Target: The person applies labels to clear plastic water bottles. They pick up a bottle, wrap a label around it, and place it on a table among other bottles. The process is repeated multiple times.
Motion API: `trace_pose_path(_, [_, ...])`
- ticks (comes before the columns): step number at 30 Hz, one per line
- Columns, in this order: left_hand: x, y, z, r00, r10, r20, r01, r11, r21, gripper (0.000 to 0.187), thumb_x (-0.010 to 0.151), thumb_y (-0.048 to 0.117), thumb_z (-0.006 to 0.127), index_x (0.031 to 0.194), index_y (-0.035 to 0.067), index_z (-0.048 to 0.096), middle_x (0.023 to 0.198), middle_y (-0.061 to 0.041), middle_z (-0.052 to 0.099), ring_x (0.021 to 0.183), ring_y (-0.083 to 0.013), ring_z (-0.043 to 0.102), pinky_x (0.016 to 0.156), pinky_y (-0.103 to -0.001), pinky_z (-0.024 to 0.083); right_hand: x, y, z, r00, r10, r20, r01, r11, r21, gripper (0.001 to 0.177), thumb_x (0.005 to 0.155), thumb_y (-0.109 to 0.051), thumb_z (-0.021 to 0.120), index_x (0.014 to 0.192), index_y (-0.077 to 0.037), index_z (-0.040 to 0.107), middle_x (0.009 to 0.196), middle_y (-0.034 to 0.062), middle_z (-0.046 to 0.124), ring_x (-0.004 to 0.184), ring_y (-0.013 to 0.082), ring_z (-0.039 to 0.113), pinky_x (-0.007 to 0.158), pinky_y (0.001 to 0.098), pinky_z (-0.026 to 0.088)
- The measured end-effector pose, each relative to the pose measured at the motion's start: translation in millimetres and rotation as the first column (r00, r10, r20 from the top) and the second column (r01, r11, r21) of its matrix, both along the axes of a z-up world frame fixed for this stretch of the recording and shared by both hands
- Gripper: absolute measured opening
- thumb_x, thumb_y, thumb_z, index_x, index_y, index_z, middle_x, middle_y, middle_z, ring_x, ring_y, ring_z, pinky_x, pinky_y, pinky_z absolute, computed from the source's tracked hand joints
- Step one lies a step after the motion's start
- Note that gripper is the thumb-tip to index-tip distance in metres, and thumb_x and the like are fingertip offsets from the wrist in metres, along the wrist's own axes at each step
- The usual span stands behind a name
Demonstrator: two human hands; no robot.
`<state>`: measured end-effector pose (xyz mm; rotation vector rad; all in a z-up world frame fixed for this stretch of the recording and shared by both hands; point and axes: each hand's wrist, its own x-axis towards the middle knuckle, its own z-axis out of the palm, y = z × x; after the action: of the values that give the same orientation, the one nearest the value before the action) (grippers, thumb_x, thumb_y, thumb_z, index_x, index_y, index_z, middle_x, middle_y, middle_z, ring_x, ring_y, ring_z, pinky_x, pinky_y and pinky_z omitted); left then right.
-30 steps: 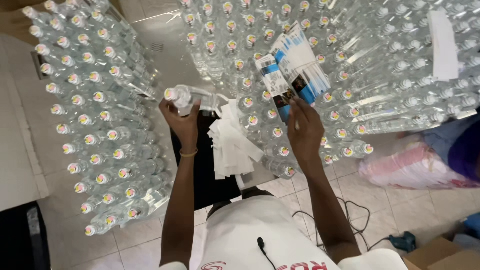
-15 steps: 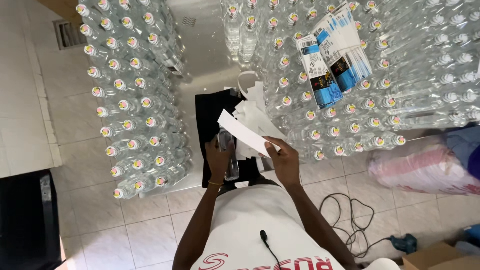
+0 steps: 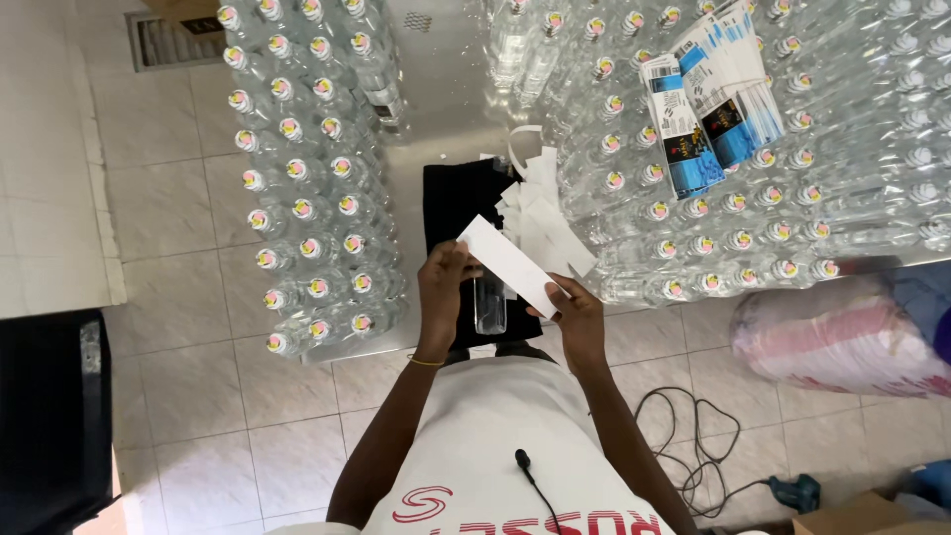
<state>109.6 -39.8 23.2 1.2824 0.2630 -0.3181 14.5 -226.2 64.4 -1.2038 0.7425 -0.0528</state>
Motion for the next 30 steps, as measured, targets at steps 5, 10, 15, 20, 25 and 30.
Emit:
trace_pose_path(5, [-0.5, 7.1, 12.4, 0.999, 0.034, 0.002, -0.034, 0.999, 0.021, 0.019, 0.112, 0.025, 0.069, 0.114, 0.007, 0.075, 0.09, -0.011, 0.076, 0.085, -0.0196, 0.08, 0.086, -0.036, 0.064, -3.7, 12.2, 7.7, 0.991, 0.123, -0.048, -0.129, 0.819, -0.56, 0.039, 0.108, -0.017, 0.074, 0.144, -0.004, 0.068, 0.145, 0.0208, 0.07, 0.139, 0.0399, 0.065, 0.122, 0.0525, 0.052])
trace_pose_path(10, [-12.8, 10.7, 54.2, 0.998, -0.043, 0.036, 0.043, 0.999, -0.012, 0.019, 0.108, 0.023, 0.075, 0.113, 0.004, 0.078, 0.087, -0.016, 0.078, 0.086, -0.021, 0.08, 0.087, -0.035, 0.064, 17.2, 30.0, 44.1, 0.893, 0.423, 0.154, 0.05, 0.247, -0.968, 0.044, 0.1, -0.013, 0.083, 0.141, -0.004, 0.071, 0.147, 0.02, 0.061, 0.139, 0.0426, 0.06, 0.114, 0.0583, 0.053])
trace_pose_path(15, [-20.9, 13.0, 75.7, 0.989, -0.105, 0.101, 0.104, 0.995, 0.01, 0.02, 0.106, 0.022, 0.077, 0.116, 0.005, 0.08, 0.088, -0.015, 0.082, 0.087, -0.0164, 0.078, 0.088, -0.036, 0.063, 36.5, 52.9, 62.5, 0.822, 0.524, 0.221, 0.048, 0.323, -0.945, 0.045, 0.096, -0.012, 0.086, 0.139, -0.005, 0.074, 0.14, 0.0185, 0.068, 0.132, 0.0416, 0.067, 0.108, 0.0548, 0.058])
trace_pose_path(20, [-23.8, 23.8, 65.5, 0.989, -0.067, 0.129, 0.074, 0.996, -0.055, 0.017, 0.104, 0.013, 0.078, 0.118, 0.002, 0.079, 0.092, -0.018, 0.084, 0.087, -0.0219, 0.081, 0.091, -0.039, 0.064, 37.1, 58.0, 74.9, 0.781, 0.584, 0.224, 0.052, 0.296, -0.954, 0.037, 0.097, -0.007, 0.085, 0.132, -0.002, 0.078, 0.129, 0.0202, 0.075, 0.119, 0.0383, 0.075, 0.099, 0.0493, 0.065])
trace_pose_path(25, [-24.5, 22.2, 67.2, 0.984, -0.05, 0.169, 0.059, 0.997, -0.046, 0.014, 0.105, 0.01, 0.076, 0.116, 0.001, 0.078, 0.093, -0.018, 0.084, 0.087, -0.0215, 0.082, 0.09, -0.038, 0.064, 32.6, 61.8, 72.4, 0.79, 0.574, 0.216, -0.035, 0.394, -0.919, 0.034, 0.096, -0.007, 0.085, 0.13, -0.003, 0.08, 0.12, 0.0173, 0.079, 0.113, 0.0348, 0.078, 0.094, 0.0456, 0.066])
trace_pose_path(30, [-26.3, 16.6, 66.0, 0.983, -0.051, 0.179, 0.061, 0.997, -0.046, 0.015, 0.105, 0.012, 0.076, 0.115, 0.001, 0.078, 0.088, -0.015, 0.083, 0.088, -0.0172, 0.079, 0.089, -0.036, 0.063, 26.8, 59.0, 64.9, 0.826, 0.454, 0.335, -0.082, 0.683, -0.725, 0.034, 0.094, 0.0, 0.086, 0.127, 0.0, 0.079, 0.114, 0.0185, 0.082, 0.111, 0.0366, 0.08, 0.092, 0.0495, 0.066])
